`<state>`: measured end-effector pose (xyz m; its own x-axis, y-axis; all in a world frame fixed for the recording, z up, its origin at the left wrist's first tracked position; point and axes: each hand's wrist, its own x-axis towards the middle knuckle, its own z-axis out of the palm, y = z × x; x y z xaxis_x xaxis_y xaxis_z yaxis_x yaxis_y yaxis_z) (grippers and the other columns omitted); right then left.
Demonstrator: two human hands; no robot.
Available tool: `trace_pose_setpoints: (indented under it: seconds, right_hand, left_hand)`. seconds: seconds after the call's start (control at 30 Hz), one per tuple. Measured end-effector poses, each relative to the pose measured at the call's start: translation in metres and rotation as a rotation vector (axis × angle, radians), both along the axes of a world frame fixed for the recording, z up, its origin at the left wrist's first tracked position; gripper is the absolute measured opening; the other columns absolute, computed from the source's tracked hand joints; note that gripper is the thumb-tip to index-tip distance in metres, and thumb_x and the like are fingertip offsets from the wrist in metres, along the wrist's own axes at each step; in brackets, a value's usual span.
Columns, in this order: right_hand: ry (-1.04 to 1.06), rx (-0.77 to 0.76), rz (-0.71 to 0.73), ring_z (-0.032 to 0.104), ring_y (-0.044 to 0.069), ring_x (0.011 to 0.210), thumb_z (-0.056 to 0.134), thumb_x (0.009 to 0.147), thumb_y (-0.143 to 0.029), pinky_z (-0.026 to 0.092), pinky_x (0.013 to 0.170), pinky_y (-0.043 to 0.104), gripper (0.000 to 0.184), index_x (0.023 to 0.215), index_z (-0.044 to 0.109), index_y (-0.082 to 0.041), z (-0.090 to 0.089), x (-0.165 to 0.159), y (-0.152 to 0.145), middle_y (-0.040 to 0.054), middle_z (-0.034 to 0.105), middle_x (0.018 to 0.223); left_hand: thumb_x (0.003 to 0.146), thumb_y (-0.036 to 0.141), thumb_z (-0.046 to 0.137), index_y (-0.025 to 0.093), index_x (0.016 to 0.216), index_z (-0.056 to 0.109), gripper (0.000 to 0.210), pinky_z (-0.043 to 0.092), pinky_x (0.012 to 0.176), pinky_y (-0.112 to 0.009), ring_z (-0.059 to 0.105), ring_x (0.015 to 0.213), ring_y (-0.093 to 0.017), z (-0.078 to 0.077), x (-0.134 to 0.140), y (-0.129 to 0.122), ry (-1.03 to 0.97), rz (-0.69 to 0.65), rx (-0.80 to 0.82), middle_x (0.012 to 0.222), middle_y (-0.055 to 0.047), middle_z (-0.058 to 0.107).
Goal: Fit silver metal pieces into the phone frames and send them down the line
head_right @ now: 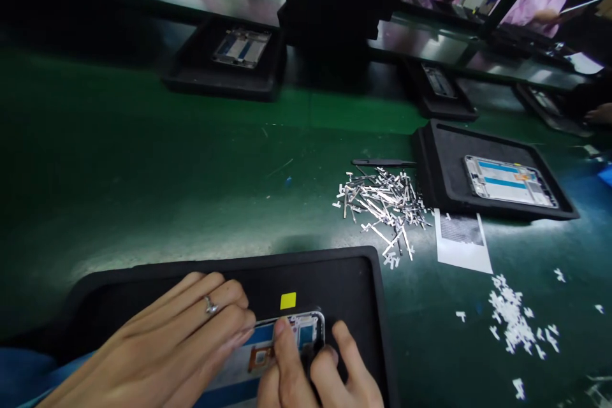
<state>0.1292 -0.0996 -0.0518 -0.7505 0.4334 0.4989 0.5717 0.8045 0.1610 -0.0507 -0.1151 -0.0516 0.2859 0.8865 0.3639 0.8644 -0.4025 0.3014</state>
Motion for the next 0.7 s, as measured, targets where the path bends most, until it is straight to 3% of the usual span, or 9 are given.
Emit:
trace_pose_setpoints:
  seconds: [0.13, 0.37, 0.57, 0.7]
  right_hand:
    - [-0.089, 0.006, 0.038, 0.044, 0.006, 0.048, 0.046, 0.081, -0.008, 0.046, 0.075, 0.029, 0.019, 0.077, 0.059, -0.020, -0.005, 0.004, -0.003, -0.0014, 0.060, 0.103]
    - [-0.092, -0.042, 0.042, 0.044, 0.007, 0.051, 0.044, 0.081, -0.006, 0.044, 0.079, 0.032, 0.020, 0.075, 0.058, -0.019, -0.006, 0.006, -0.005, -0.0012, 0.059, 0.104]
    - [-0.058, -0.055, 0.024, 0.044, 0.007, 0.049, 0.039, 0.084, -0.007, 0.045, 0.077, 0.031, 0.025, 0.075, 0.058, -0.019, -0.003, 0.002, -0.003, -0.0010, 0.061, 0.100]
    - [0.004, -0.028, 0.045, 0.045, 0.007, 0.045, 0.036, 0.085, -0.007, 0.047, 0.066, 0.028, 0.027, 0.071, 0.057, -0.017, 0.006, -0.002, 0.002, 0.0013, 0.064, 0.090]
  left_hand:
    - [0.077, 0.013, 0.026, 0.021, 0.072, 0.053, 0.029, 0.039, 0.084, -0.029, 0.056, 0.073, -0.015, 0.005, 0.005, 0.013, -0.112, -0.005, 0.032, 0.076, 0.000, 0.062]
    - [0.074, 0.007, 0.025, 0.023, 0.066, 0.052, 0.032, 0.043, 0.066, -0.027, 0.060, 0.071, -0.015, 0.012, 0.002, 0.018, -0.094, 0.050, -0.103, 0.078, 0.003, 0.065]
    - [0.068, 0.006, 0.029, 0.021, 0.082, 0.056, 0.034, 0.046, 0.057, -0.023, 0.063, 0.069, -0.016, 0.022, -0.010, 0.029, 0.090, -0.176, -0.023, 0.084, 0.001, 0.067]
    - [0.077, 0.016, 0.033, 0.023, 0.084, 0.056, 0.025, 0.046, 0.062, -0.024, 0.060, 0.074, -0.017, 0.021, -0.012, 0.023, 0.030, -0.100, -0.049, 0.081, 0.001, 0.066]
